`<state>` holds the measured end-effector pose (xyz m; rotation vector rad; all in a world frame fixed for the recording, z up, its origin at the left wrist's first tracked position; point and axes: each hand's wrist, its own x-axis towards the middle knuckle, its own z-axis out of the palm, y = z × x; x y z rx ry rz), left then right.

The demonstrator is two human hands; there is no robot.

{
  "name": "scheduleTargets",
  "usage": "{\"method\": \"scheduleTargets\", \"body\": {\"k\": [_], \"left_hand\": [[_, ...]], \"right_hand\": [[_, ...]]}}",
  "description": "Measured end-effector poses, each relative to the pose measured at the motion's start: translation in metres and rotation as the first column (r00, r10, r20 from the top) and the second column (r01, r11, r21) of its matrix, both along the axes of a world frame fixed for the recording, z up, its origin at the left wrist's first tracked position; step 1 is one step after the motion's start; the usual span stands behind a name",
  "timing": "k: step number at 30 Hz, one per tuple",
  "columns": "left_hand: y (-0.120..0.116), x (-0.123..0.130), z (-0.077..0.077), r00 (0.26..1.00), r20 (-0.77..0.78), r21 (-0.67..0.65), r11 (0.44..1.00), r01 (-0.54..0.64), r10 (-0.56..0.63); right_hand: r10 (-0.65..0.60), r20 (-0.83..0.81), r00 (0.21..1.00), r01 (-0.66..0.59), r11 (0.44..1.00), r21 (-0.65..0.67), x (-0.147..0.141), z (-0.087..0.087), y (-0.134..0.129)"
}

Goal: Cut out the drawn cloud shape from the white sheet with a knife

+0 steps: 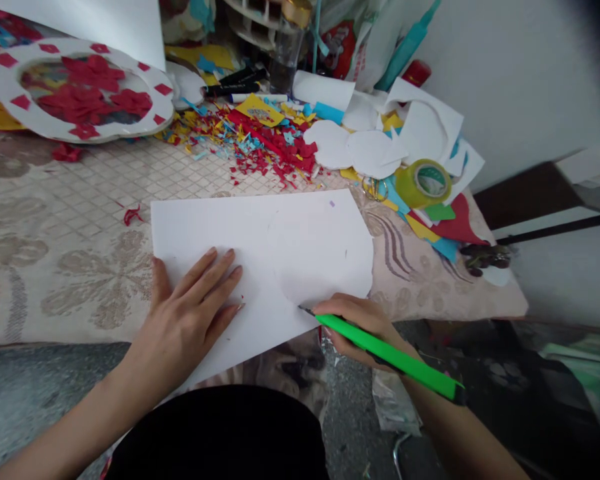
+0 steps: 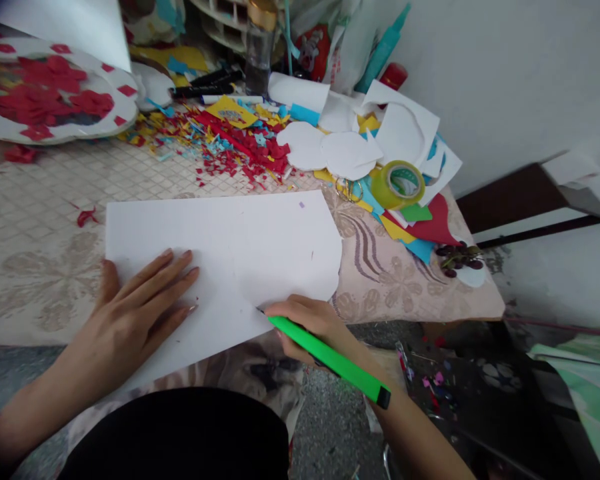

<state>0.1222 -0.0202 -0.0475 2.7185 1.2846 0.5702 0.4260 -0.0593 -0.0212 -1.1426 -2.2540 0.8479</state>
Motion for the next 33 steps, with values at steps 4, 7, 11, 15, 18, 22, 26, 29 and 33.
{"method": "scheduleTargets", "body": {"k": [4, 7, 11, 15, 18, 22, 26, 29, 33], "left_hand": [[0.000, 0.001, 0.000, 1.000, 0.003, -0.002, 1.000, -0.007, 0.007], [0.000, 0.001, 0.000, 1.000, 0.007, 0.011, 1.000, -0.014, 0.014], [0.000, 0.001, -0.001, 1.000, 0.016, 0.026, 1.000, -0.006, 0.006], [0.000, 0.000, -0.001, 1.000, 0.023, 0.020, 1.000, -0.008, 0.008], [0.000, 0.000, 0.000, 1.000, 0.019, 0.004, 1.000, -0.002, 0.002], [0.000, -0.001, 0.001, 1.000, 0.013, -0.018, 1.000, 0.003, -0.003], [0.000, -0.001, 0.001, 1.000, -0.008, -0.037, 0.999, -0.007, 0.006], [0.000, -0.001, 0.001, 1.000, -0.013, -0.019, 1.000, -0.002, 0.002], [0.000, -0.001, 0.000, 1.000, -0.010, -0.005, 1.000, -0.004, 0.004]], "right_hand": [[-0.096, -0.102, 0.990, 0.102, 0.993, 0.058, 0.006, 0.004, 0.002], [-0.150, -0.148, 0.977, 0.162, 0.984, 0.071, 0.010, 0.003, 0.002], [-0.062, -0.136, 0.989, 0.069, 0.996, 0.049, 0.012, 0.000, 0.003], [0.004, -0.123, 0.992, -0.001, 1.000, 0.031, 0.012, 0.001, 0.008], [0.033, -0.093, 0.995, -0.031, 0.999, 0.014, 0.012, 0.004, 0.011], [0.064, -0.086, 0.994, -0.063, 0.998, 0.012, 0.015, 0.002, 0.014], [0.119, -0.092, 0.989, -0.119, 0.993, 0.005, 0.023, -0.004, 0.017], [0.152, -0.117, 0.981, -0.157, 0.987, -0.028, 0.029, -0.006, 0.020], [0.195, -0.116, 0.974, -0.206, 0.975, -0.085, 0.034, -0.005, 0.023]]}}
